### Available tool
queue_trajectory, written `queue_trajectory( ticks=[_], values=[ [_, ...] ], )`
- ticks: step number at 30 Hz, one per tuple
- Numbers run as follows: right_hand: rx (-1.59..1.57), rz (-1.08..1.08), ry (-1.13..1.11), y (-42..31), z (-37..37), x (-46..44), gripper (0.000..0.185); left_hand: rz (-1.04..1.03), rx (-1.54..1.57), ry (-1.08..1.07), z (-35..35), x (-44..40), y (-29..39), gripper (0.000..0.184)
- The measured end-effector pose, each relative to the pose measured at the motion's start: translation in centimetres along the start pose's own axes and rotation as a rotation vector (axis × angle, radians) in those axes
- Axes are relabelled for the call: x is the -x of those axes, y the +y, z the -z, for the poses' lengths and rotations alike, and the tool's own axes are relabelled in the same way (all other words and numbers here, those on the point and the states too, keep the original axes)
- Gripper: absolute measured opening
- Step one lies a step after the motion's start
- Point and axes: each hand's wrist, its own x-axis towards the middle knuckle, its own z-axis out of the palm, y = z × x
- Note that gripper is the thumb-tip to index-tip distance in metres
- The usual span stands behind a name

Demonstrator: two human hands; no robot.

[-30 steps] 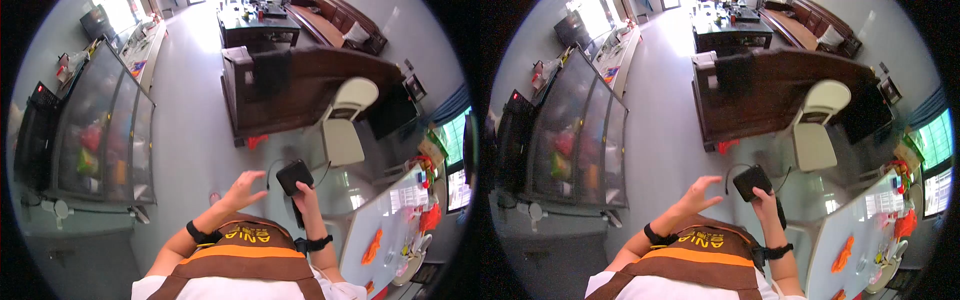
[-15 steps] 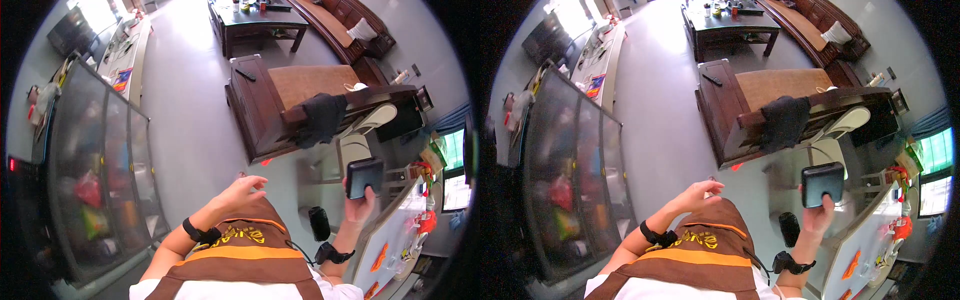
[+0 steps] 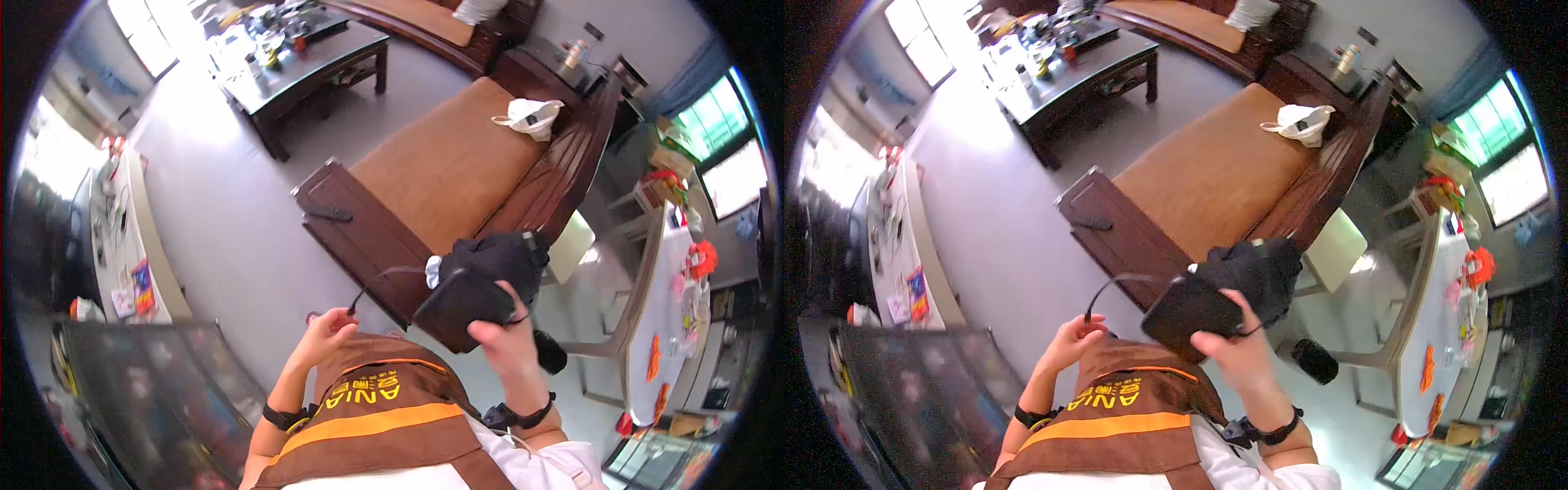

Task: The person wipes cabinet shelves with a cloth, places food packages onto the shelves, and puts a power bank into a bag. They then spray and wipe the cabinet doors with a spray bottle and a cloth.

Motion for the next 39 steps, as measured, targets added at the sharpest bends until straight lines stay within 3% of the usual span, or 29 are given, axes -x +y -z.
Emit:
queue_trajectory(
  ticks=[3, 7, 10, 11, 13, 17, 19, 21, 30, 37, 39],
  values=[
    [-0.025, -0.030, 0.012, 4.1, -4.1, -2.8, 0.055, -0.010, 0.022, -0.102, 4.5, -4.6, -0.1, 0.032],
    [-0.103, -0.053, 0.170, 10.3, -7.7, -8.5, 0.053, -0.045, -0.230, -0.226, 11.7, -10.0, 0.6, 0.033],
    [0.323, 0.024, 0.380, 15.7, -7.6, -13.6, 0.054, -0.105, -0.389, -0.300, 18.3, -13.0, 1.7, 0.034],
    [0.580, 0.144, 0.486, 18.1, -7.0, -15.5, 0.052, -0.139, -0.452, -0.320, 20.4, -14.0, 1.9, 0.034],
    [1.031, 0.085, 0.599, 20.1, -6.9, -18.3, 0.051, -0.133, -0.481, -0.352, 24.6, -16.5, 1.4, 0.033],
    [1.349, -0.086, 0.662, 26.8, -2.4, -22.7, 0.058, -0.118, -0.684, -0.381, 29.9, -20.2, 1.1, 0.031],
    [1.581, -0.043, 0.655, 29.2, -0.9, -23.6, 0.055, -0.081, -0.653, -0.411, 31.3, -22.7, 0.3, 0.030],
    [1.711, -0.157, 0.724, 30.8, -0.5, -24.8, 0.050, -0.053, -0.614, -0.423, 31.3, -24.2, 0.1, 0.030],
    [1.869, -0.377, 0.993, 35.7, -4.0, -28.2, 0.053, -0.061, -0.724, -0.556, 37.3, -33.0, 3.2, 0.030],
    [1.724, -0.531, 1.263, 36.7, -7.0, -31.7, 0.053, -0.086, -0.824, -0.611, 51.1, -45.4, 1.0, 0.030],
    [1.678, -0.581, 1.285, 37.6, -6.9, -32.0, 0.054, -0.007, -0.874, -0.633, 56.0, -48.9, 1.6, 0.029]
  ],
)
